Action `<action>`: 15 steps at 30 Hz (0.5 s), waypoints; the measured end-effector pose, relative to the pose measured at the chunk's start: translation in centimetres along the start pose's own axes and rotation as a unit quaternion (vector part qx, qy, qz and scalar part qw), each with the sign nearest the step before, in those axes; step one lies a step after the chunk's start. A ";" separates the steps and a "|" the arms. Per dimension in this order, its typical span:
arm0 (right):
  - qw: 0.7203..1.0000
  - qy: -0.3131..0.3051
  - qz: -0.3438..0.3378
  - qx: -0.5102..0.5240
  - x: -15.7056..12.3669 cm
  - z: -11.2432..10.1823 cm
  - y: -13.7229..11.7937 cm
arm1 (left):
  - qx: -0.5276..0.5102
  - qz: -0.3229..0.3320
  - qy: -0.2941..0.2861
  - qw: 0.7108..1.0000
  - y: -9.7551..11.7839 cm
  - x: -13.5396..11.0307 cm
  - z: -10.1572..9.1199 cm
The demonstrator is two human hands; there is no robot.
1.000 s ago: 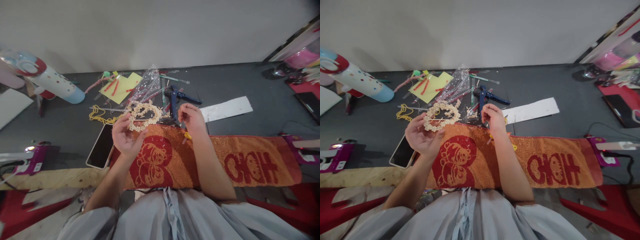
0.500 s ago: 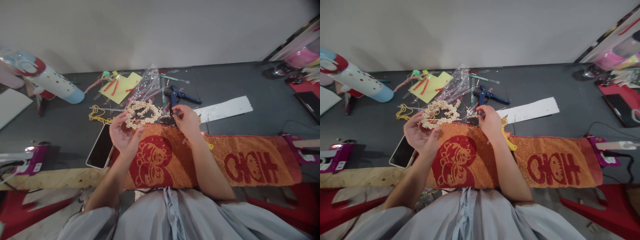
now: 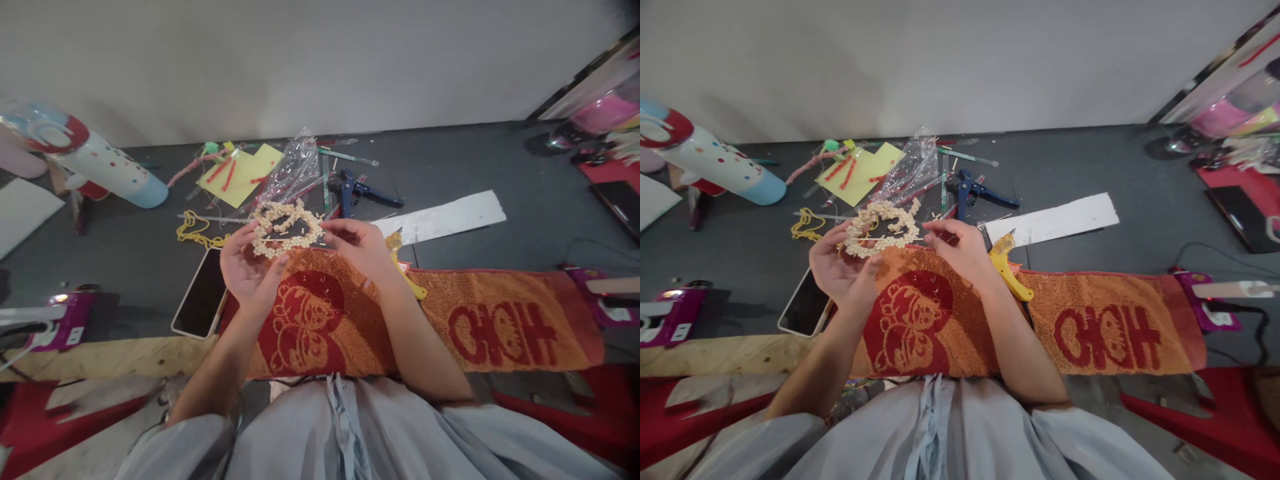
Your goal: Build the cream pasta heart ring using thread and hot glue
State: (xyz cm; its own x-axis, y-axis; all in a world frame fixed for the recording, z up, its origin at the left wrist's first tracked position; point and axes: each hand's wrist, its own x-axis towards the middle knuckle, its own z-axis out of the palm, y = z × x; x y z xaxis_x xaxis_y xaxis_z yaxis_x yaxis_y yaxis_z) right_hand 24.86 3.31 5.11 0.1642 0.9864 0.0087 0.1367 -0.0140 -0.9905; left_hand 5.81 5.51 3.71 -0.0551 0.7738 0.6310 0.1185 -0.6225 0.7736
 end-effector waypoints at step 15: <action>0.978 0.125 -0.127 -0.108 -0.3 0.4 0.0 | -0.092 -0.049 -0.018 0.994 -1.4 0.0 0.0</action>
State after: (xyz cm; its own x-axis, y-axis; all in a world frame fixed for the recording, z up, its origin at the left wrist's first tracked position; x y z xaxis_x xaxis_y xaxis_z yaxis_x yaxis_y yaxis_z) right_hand 24.41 3.10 5.01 0.3286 0.8919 0.3107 0.4026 0.1654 -0.9003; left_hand 5.65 6.37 2.57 -0.0207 0.8339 0.5516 -0.0685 -0.5516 0.8313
